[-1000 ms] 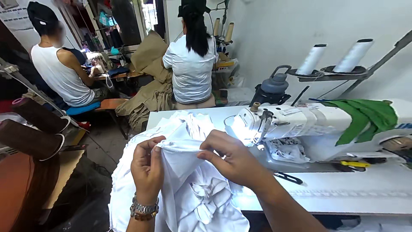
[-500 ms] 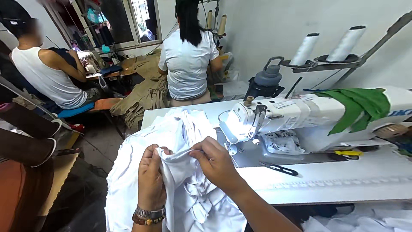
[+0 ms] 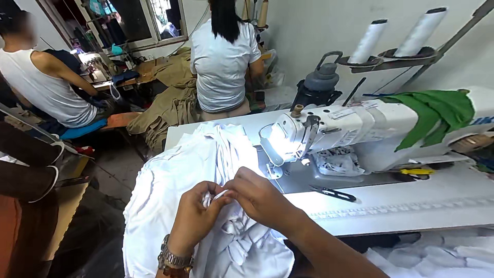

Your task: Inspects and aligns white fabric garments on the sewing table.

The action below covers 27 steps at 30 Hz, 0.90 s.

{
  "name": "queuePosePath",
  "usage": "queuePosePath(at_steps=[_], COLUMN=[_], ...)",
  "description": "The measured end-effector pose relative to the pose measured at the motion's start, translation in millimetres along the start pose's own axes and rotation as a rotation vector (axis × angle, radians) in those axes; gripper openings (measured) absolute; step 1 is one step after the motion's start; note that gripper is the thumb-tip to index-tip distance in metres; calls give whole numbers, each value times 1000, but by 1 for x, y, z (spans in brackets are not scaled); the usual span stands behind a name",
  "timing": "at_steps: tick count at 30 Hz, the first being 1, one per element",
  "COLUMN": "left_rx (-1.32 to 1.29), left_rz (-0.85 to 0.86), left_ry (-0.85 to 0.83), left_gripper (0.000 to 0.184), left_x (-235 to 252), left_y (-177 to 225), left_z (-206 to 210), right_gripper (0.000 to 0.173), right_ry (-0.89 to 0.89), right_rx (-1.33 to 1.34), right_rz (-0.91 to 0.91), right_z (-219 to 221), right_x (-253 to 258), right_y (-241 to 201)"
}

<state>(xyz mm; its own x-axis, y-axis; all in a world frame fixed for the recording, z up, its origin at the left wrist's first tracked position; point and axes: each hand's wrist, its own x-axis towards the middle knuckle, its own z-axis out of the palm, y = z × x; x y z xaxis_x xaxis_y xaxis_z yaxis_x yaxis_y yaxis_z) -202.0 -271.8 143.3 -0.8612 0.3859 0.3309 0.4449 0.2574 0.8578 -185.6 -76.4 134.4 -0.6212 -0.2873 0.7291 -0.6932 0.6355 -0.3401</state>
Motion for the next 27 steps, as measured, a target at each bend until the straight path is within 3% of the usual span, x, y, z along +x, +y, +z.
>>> queuePosePath(at_steps=[2,4,8,12,16,21,22,25,26,27], left_rx=[-103,-211,-302,-321,-309,-229,-221,-222,-218,-207], left_rz=[-13,-20,-30,-30,-16,-39,-40,-7,13,30], left_ry=[29,58,78,91,91,60,80,139,148,152], left_gripper=[8,6,5,5,5,12,11,8,8,8], left_x=[-2,-6,-13,-15,-16,-17,-18,-19,-19,-20], left_y=[-2,-7,-17,-20,-22,-21,-21,-20,-20,-20], left_z=[3,7,13,17,18,15,16,23,26,27], right_gripper=[16,30,8,11,3,5,9,49,50,38], right_ry=[105,144,93,84,139,278,278,99,54,42], right_rx=[122,267,602,744,684,522,502,514,499,463], right_rz=[153,404,670,691,575,487,503,573,578,564], right_z=[3,5,8,6,7,-8,-13,-17,-12,-6], right_x=[-3,-9,-21,-22,-23,-21,-20,-20,-21,-23], right_y=[-4,-8,-9,-14,-14,-12,-12,-16,-17,-18])
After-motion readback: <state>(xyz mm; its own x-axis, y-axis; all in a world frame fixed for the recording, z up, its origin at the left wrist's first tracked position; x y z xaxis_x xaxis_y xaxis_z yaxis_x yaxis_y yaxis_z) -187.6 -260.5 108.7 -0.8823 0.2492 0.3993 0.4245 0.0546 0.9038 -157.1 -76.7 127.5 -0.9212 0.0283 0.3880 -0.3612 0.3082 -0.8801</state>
